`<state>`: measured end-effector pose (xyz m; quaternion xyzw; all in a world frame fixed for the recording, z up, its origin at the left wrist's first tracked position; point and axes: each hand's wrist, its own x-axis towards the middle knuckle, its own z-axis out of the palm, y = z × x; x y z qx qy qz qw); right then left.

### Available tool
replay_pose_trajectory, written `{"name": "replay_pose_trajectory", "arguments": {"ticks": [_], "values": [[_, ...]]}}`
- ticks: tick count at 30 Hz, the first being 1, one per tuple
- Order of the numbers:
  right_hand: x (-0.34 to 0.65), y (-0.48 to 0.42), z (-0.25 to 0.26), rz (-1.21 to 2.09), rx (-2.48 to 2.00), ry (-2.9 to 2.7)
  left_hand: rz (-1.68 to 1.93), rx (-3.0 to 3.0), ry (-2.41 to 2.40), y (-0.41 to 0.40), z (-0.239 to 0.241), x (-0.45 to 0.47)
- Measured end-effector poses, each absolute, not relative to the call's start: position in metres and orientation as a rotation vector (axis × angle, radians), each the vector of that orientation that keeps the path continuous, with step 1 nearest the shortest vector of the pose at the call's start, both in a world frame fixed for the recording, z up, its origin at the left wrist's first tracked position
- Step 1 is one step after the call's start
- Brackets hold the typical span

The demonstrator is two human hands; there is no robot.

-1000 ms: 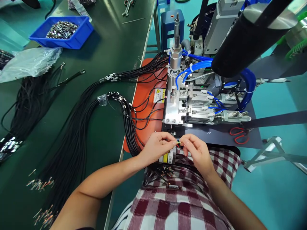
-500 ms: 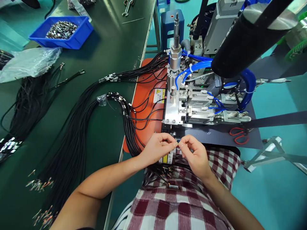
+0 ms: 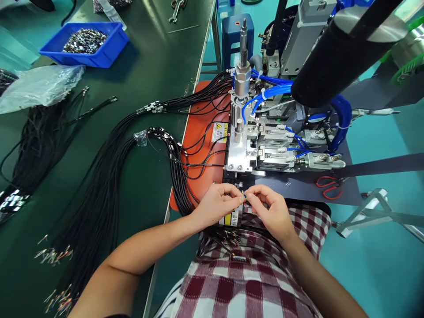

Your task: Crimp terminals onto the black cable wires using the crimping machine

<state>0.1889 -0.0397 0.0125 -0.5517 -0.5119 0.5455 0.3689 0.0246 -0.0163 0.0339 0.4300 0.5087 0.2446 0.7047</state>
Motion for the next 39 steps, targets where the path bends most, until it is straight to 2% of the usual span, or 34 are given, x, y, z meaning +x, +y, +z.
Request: {"name": "replay_pose_trajectory", "arguments": {"ticks": [6,14,19,27,39], "values": [[0.183,-0.046,0.01,1.174,-1.434,-1.359,0.587,0.958,1.135,-0.016,0.036,0.025],[0.188,-0.044,0.013,1.429,-1.4,-1.161,0.601,0.918,1.117,-0.016,0.033,0.024],[0.182,-0.047,0.013,1.434,-1.422,-1.179,0.619,0.923,1.121,-0.018,0.034,0.026],[0.175,-0.05,0.006,1.568,-1.292,-0.886,0.665,0.906,1.126,-0.021,0.031,0.026],[0.168,-0.054,-0.002,1.566,-1.25,-0.763,0.683,0.848,1.12,-0.022,0.029,0.026]]}}
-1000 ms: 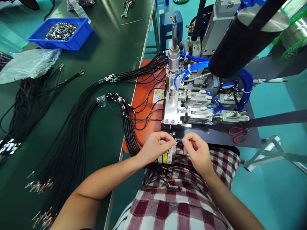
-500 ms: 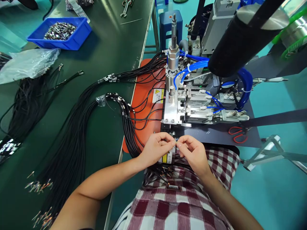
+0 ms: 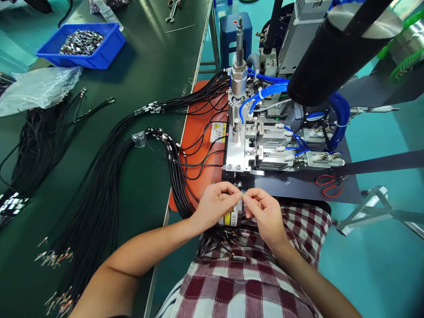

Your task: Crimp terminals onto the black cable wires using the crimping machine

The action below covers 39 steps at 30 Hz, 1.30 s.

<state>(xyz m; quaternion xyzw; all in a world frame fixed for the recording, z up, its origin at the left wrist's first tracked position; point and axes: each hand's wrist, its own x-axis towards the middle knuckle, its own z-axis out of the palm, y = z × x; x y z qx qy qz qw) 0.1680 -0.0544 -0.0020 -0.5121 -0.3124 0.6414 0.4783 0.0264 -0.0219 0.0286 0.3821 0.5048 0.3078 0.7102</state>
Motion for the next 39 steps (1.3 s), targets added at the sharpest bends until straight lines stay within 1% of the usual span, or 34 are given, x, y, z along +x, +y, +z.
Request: {"name": "replay_pose_trajectory", "arguments": {"ticks": [5,9,12,16,20,21,23,26,28,29,31,35,37,39], "values": [[0.168,-0.056,0.002,1.459,-1.312,-0.871,0.687,0.851,1.113,-0.023,0.028,0.026],[0.172,-0.052,0.004,1.548,-1.314,-0.864,0.678,0.853,1.11,-0.021,0.027,0.027],[0.175,-0.05,0.006,1.521,-1.35,-0.909,0.68,0.846,1.11,-0.021,0.027,0.027],[0.175,-0.049,0.008,1.406,-1.398,-1.015,0.682,0.842,1.095,-0.022,0.028,0.027],[0.174,-0.052,0.008,1.158,-1.426,-1.224,0.679,0.879,1.091,-0.023,0.028,0.027],[0.174,-0.053,0.007,1.153,-1.422,-1.229,0.686,0.906,1.096,-0.023,0.028,0.027],[0.173,-0.053,0.007,1.3,-1.382,-1.123,0.743,1.052,1.131,-0.026,0.027,0.026],[0.171,-0.051,0.006,1.642,-1.255,-0.83,0.933,1.504,1.114,-0.029,0.021,0.024],[0.17,-0.05,0.005,1.763,-1.197,-0.712,1.022,1.721,1.003,-0.029,0.018,0.022],[0.17,-0.05,0.004,1.79,-1.186,-0.684,1.026,1.738,0.968,-0.027,0.018,0.021],[0.171,-0.051,0.002,1.782,-1.19,-0.681,0.91,1.605,0.986,-0.022,0.021,0.02],[0.176,-0.05,-0.001,1.656,-1.258,-0.803,0.517,1.266,1.037,-0.01,0.036,0.016],[0.179,-0.048,-0.001,1.622,-1.289,-0.867,0.488,1.393,1.061,-0.007,0.04,0.013],[0.181,-0.043,-0.002,1.598,-1.314,-0.91,0.538,1.672,1.107,-0.006,0.039,0.01]]}}
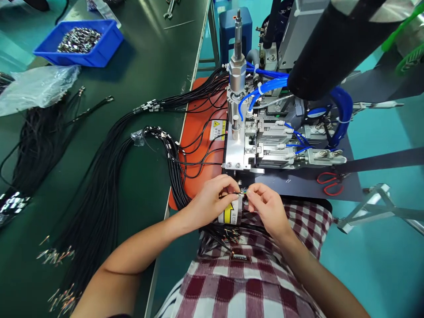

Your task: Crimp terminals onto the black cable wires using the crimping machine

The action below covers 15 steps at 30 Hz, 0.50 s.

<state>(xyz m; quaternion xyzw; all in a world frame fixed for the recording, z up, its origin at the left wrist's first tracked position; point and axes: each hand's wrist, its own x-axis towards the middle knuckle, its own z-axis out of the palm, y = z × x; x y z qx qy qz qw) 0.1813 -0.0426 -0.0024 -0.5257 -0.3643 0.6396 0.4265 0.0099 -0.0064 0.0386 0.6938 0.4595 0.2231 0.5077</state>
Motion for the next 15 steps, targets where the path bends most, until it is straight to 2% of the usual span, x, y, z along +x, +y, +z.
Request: {"name": "replay_pose_trajectory", "arguments": {"ticks": [6,15], "values": [[0.183,-0.024,-0.015,1.508,-1.37,-0.992,0.42,2.361,1.104,-0.003,0.018,0.0],[0.178,-0.017,-0.023,1.516,-1.44,-1.017,0.205,2.695,0.988,0.007,0.012,-0.013]]}}
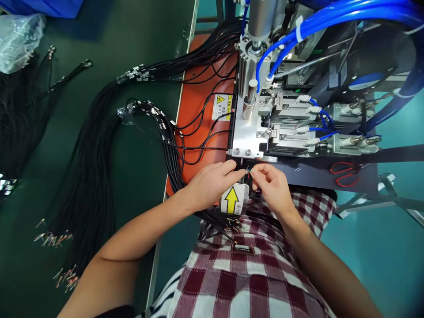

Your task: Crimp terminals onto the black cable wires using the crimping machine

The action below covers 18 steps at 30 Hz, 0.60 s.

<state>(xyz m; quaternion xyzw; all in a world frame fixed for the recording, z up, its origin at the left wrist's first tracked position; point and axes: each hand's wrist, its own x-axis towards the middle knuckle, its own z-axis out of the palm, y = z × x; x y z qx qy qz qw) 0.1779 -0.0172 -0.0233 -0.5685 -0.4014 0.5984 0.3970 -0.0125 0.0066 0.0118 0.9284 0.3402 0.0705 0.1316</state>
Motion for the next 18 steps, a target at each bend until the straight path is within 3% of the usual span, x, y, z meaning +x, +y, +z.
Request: {"name": "replay_pose_trajectory", "arguments": {"ticks": [18], "values": [[0.1751,-0.0215,-0.0289,1.454,-1.444,-1.024,0.171,2.729,1.056,0.0048,0.0042,-0.0107]]}}
